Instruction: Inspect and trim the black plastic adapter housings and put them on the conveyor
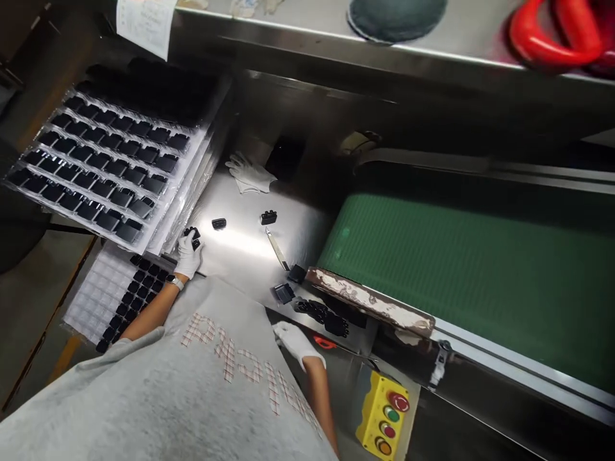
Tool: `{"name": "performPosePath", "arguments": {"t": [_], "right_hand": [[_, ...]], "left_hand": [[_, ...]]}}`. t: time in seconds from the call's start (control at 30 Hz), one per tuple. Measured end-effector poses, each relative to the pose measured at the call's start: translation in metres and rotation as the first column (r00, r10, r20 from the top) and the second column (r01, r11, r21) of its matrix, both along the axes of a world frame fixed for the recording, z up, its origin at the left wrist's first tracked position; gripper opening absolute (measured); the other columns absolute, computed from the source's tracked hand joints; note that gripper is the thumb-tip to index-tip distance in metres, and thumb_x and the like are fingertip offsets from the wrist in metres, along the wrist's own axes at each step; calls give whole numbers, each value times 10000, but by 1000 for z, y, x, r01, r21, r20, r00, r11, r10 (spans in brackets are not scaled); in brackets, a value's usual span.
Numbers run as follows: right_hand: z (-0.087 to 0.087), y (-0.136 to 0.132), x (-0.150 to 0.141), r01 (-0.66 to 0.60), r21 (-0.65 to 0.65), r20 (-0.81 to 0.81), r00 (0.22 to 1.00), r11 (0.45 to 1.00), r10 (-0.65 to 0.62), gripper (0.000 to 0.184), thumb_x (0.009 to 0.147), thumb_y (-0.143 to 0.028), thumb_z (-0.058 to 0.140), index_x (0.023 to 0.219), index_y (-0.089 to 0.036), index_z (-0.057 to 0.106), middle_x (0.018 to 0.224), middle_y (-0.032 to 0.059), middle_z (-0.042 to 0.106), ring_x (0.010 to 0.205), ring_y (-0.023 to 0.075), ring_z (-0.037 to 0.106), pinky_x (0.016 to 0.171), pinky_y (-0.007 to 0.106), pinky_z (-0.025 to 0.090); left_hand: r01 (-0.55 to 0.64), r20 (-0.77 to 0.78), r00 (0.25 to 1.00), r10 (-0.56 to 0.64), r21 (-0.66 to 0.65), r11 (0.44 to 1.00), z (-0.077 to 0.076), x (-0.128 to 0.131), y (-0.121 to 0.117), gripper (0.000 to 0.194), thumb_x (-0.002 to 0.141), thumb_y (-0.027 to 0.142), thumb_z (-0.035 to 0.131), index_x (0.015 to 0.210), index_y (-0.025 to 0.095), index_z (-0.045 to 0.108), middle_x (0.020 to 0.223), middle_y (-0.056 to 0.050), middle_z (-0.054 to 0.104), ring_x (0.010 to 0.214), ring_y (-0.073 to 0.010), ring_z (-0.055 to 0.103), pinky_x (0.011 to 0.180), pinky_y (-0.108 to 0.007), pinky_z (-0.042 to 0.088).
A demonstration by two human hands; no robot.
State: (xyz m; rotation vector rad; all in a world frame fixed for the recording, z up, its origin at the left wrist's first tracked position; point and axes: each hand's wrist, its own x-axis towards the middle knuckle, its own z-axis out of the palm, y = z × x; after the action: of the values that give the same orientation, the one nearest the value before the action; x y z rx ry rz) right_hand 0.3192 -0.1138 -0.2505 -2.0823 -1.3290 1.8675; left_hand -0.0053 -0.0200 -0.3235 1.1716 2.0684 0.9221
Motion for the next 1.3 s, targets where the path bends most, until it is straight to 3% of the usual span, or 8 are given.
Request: {"name": "performPosePath", "arguments": {"t": [0.13,0.27,0.43,0.53,0.63,0.83,1.1,1.3], "right_hand": [[18,84,-74,-321,161,95,946,933,309,254,954,-341,509,986,-135,654,1064,109,644,1009,200,599,966,422,475],[6,171,-187,-531,370,125,842,763,525,316,931,-307,548,1195,-140,589,1306,128,545,1211,240,513,1066,472,396],[-19,208,-253,-684,361,132,711,634,691,333,914,-377,589,1154,-146,598,1193,86,603,1090,208,586,956,445,496],[-28,205,-246,-683,335,95,710,649,698,291,914,-371,592,1086,-138,614,1094,67,629,991,177,612,887,398,526],[-21,194,-225,-565,355,29,803,745,595,219,874,-312,631,994,-129,612,962,40,633,879,155,608,823,360,523],[39,167,-171,4,408,-287,950,913,124,308,736,-262,607,1012,-174,504,969,47,617,884,154,581,810,302,491],[105,127,-133,410,87,-698,675,908,-239,356,688,-454,694,848,-209,491,709,-50,529,513,45,434,423,166,347],[133,107,-120,324,-215,-820,452,921,-350,421,689,-520,729,853,-189,528,575,-55,550,351,13,299,353,168,141]], "left_hand": [[39,90,995,-37,-14,999,2,-4,-6,434,773,200,689,1200,183,613,1111,-125,490,1174,-292,482,1108,-428,327],[27,171,985,-20,-35,999,5,-6,-11,423,741,158,702,1156,189,627,1117,-140,523,1211,-323,461,1132,-445,285],[-27,226,973,39,-57,998,13,-9,-22,495,699,131,733,1177,163,608,1183,-164,512,1277,-356,413,1172,-477,207],[-50,255,965,62,-54,997,21,-9,-28,541,682,146,762,1199,171,603,1220,-161,503,1289,-349,419,1175,-462,229],[-80,276,957,90,-49,996,33,-6,-27,547,669,171,789,1182,173,600,1217,-157,506,1287,-352,433,1175,-475,248],[-99,366,926,92,1,995,91,18,-14,626,728,301,767,1284,171,511,1325,-171,467,1209,-307,530,1118,-463,377],[306,653,681,-331,156,939,171,50,11,494,781,381,724,1227,203,610,1285,-112,612,1067,-212,632,1026,-386,485],[449,527,634,-566,345,824,188,51,13,346,800,415,707,1073,204,675,1051,-75,640,1003,-179,629,995,-358,510]]}}
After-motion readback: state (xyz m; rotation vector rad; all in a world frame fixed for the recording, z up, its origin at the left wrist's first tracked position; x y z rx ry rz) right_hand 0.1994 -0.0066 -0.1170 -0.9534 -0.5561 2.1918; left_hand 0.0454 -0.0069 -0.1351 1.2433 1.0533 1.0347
